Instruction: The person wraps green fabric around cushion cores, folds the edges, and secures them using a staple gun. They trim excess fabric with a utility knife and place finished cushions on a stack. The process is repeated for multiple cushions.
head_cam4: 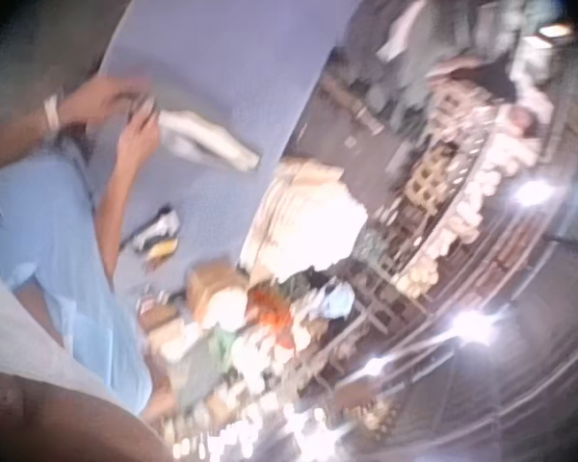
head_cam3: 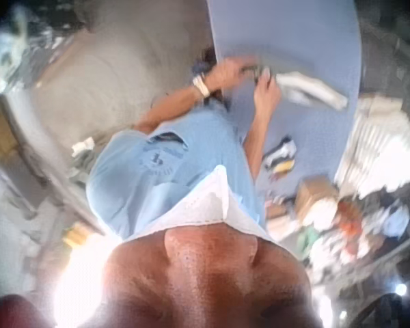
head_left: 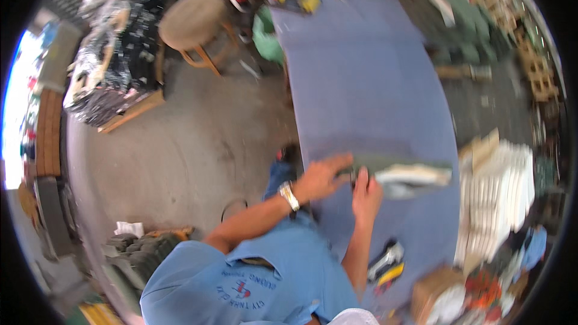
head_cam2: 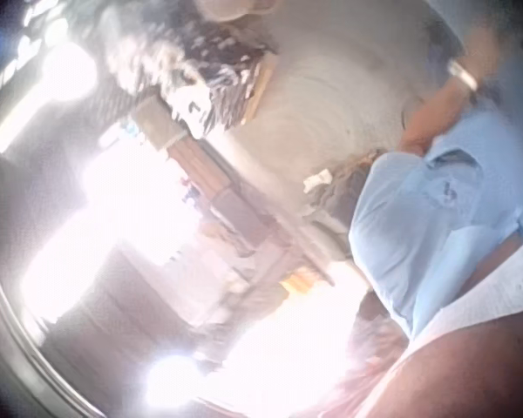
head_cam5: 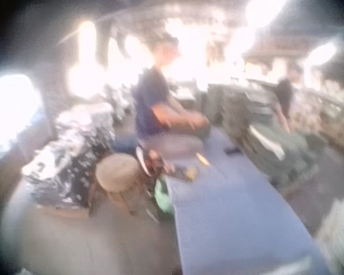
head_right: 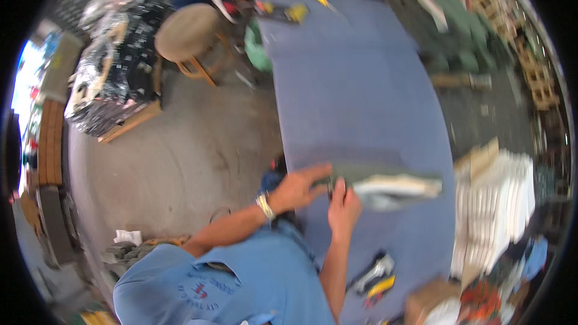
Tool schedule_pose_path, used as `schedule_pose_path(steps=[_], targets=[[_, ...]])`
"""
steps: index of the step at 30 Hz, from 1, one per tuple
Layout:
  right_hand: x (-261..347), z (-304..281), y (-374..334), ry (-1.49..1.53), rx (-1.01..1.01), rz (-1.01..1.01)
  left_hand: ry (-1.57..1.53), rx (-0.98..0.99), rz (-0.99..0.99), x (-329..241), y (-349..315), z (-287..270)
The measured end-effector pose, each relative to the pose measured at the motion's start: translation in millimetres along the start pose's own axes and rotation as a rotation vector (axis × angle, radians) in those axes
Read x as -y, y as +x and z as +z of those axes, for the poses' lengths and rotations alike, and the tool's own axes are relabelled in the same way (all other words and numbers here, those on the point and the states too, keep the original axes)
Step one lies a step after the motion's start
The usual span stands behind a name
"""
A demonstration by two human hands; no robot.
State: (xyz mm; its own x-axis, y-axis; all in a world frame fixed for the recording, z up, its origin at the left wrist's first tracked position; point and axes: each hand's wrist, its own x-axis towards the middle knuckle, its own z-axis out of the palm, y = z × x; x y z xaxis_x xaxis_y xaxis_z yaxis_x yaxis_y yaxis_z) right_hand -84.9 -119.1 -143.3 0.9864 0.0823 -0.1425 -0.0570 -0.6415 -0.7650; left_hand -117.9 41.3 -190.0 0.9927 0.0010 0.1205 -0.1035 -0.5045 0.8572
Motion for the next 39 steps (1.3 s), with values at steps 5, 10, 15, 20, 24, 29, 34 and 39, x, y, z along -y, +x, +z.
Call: schedule_pose_path(steps=[5, 10, 15, 20, 24, 29, 34, 39], targets=[[-21.4, 22.9, 35.0, 0.316, -0.066, 0.016, -0.188, 0.023, -0.014, 13.9, 32.1, 0.2], [-11.6, 37.8, 61.6, 0.429, -0.048, 0.040, -0.133, -0.028, -0.022, 19.7, 46.0, -11.3], [-21.7, 45.7, 72.3, 0.405, -0.080, -0.038, -0.115, 0.025, 0.112, 37.2, 56.7, -16.6], [-15.7, 68.9, 96.9, 0.330, -0.055, -0.099, -0.075, -0.124, 0.094, 53.9, 62.8, -13.9], [-12.8, 66.6, 93.7, 0.249, 0.024, -0.134, -0.094, -0.207, -0.006, 42.6, 47.6, -10.9], [-4.5, 55.8, 68.1, 0.135, -0.013, -0.196, -0.080, -0.268, -0.068, 25.8, 24.1, 0.3], [-34.1, 42.4, 51.0, 0.194, -0.032, -0.144, -0.042, -0.210, -0.045, 21.8, 13.9, 20.4], [-42.6, 38.8, 39.9, 0.408, 0.056, -0.132, -0.353, -0.171, -0.166, 10.1, 1.9, 8.6]])
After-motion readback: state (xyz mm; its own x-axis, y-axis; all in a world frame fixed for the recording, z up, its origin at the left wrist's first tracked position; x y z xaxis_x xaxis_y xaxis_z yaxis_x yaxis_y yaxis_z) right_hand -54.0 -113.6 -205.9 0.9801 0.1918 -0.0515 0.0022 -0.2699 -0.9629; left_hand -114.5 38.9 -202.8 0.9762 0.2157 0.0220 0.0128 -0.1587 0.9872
